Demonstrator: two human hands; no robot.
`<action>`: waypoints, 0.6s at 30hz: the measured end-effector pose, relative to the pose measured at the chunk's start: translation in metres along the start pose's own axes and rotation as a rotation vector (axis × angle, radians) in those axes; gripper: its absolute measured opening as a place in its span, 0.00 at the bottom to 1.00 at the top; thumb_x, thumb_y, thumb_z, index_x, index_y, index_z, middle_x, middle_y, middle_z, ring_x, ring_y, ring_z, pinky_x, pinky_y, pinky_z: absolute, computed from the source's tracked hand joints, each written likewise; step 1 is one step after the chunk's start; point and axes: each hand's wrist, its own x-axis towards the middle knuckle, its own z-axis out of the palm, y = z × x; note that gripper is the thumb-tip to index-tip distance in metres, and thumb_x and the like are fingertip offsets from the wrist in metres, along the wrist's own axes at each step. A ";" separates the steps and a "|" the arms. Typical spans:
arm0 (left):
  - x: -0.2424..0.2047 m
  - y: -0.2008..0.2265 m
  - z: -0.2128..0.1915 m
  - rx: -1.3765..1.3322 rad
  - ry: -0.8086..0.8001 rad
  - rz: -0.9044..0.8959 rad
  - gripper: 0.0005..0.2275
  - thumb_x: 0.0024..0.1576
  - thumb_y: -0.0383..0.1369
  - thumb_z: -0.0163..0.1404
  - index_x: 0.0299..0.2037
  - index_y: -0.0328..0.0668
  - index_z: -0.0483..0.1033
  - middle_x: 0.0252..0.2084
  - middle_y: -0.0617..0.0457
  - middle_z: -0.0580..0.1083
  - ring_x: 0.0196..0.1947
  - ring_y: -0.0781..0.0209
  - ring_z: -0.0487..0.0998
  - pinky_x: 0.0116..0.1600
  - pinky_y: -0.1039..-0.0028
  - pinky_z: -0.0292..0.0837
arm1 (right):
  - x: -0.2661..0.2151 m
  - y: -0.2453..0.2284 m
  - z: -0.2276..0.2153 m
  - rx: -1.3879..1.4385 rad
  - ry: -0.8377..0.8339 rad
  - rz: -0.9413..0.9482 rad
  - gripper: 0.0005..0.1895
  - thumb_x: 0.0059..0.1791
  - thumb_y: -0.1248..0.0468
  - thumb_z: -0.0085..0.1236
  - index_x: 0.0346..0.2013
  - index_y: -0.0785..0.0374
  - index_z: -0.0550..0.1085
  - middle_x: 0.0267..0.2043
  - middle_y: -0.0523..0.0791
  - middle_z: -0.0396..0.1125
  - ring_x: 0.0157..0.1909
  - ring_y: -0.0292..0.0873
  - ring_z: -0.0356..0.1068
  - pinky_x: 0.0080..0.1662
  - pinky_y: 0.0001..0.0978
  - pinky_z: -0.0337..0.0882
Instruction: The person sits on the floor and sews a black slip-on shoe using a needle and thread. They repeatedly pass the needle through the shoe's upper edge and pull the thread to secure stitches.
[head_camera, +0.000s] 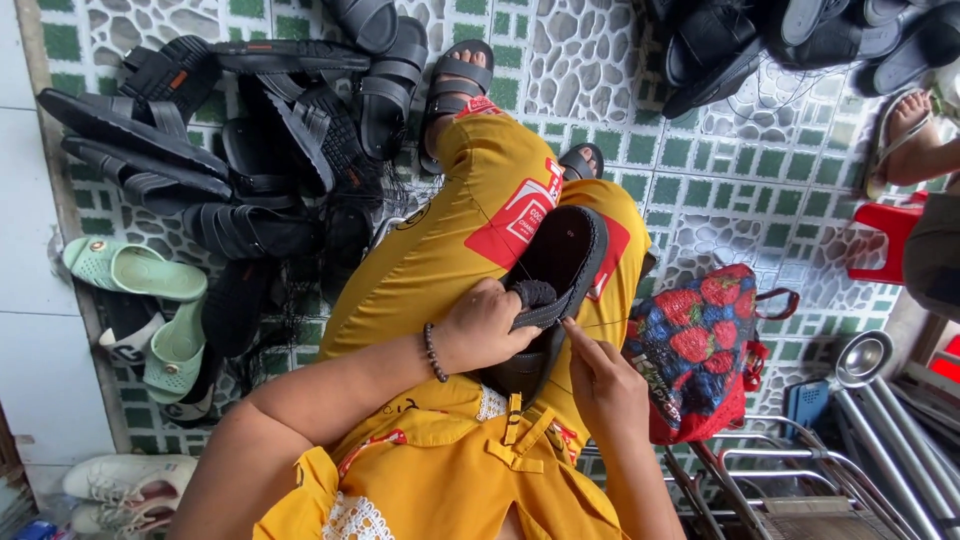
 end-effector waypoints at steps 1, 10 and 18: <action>-0.001 0.003 -0.002 -0.007 -0.001 -0.003 0.18 0.48 0.44 0.56 0.27 0.31 0.74 0.24 0.38 0.73 0.33 0.40 0.72 0.42 0.58 0.69 | 0.001 -0.005 -0.002 -0.004 -0.005 0.002 0.19 0.50 0.63 0.50 0.54 0.42 0.73 0.36 0.38 0.72 0.26 0.39 0.69 0.23 0.36 0.65; 0.006 0.008 -0.004 -0.104 0.225 0.274 0.15 0.47 0.36 0.53 0.12 0.43 0.64 0.11 0.49 0.69 0.23 0.53 0.78 0.46 0.71 0.70 | 0.020 -0.027 0.016 -0.245 0.147 -0.043 0.08 0.50 0.60 0.49 0.40 0.55 0.75 0.26 0.49 0.70 0.25 0.53 0.72 0.27 0.42 0.71; 0.039 -0.010 -0.063 0.273 0.406 0.400 0.20 0.50 0.50 0.53 0.18 0.41 0.77 0.30 0.52 0.75 0.34 0.54 0.73 0.46 0.63 0.63 | 0.021 -0.032 -0.006 -0.021 0.142 0.032 0.11 0.49 0.55 0.55 0.39 0.57 0.73 0.43 0.49 0.69 0.36 0.60 0.73 0.34 0.51 0.73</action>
